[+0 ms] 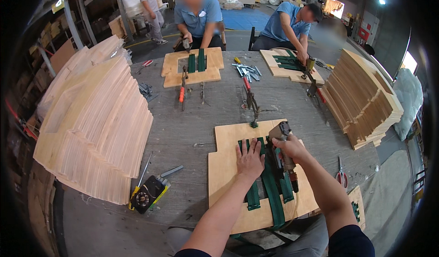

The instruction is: The person places green strips onto a wooden board and uses a nail gun to fasten them in a grid pattern. The person repeats this process, adding more strips and securing them with the nail gun.

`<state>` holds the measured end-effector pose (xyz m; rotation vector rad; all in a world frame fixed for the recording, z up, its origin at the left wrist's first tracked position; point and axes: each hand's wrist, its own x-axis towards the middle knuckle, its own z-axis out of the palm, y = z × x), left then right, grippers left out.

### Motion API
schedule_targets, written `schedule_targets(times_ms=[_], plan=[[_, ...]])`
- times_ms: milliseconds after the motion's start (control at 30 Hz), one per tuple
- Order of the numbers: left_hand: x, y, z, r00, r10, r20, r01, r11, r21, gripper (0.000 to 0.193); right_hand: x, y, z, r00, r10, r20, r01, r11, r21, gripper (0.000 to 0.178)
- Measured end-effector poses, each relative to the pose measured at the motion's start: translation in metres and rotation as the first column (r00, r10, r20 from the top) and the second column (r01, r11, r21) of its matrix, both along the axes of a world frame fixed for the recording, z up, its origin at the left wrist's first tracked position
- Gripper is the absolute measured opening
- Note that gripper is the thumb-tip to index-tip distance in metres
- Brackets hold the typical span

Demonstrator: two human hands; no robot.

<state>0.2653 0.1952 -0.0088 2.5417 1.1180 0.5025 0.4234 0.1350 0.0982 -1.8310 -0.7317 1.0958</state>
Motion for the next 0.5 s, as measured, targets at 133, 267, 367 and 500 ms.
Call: schedule_targets(times_ms=[133, 267, 367, 500], plan=[[-0.004, 0.004, -0.002, 0.999, 0.015, 0.030, -0.016, 1.000, 0.019, 0.061, -0.012, 0.016, -0.001, 0.998, 0.055, 0.027, -0.054, 0.998, -0.044, 0.031], [-0.004, 0.005, -0.001, 1.000, 0.020, 0.020, -0.020, 1.000, 0.012, 0.061, -0.018, 0.028, 0.001, 0.997, 0.057, 0.052, -0.055, 0.997, -0.056, 0.032], [-0.004, 0.005, 0.000, 1.000, 0.022, 0.020, -0.022, 1.000, 0.007, 0.060, -0.020, 0.032, 0.002, 0.997, 0.036, 0.072, -0.031, 0.997, -0.073, 0.033], [-0.004, 0.004, 0.000, 0.999, 0.018, 0.030, -0.019, 1.000, 0.005, 0.061, -0.019, 0.035, -0.003, 0.998, 0.016, 0.064, -0.012, 0.998, -0.054, 0.033]])
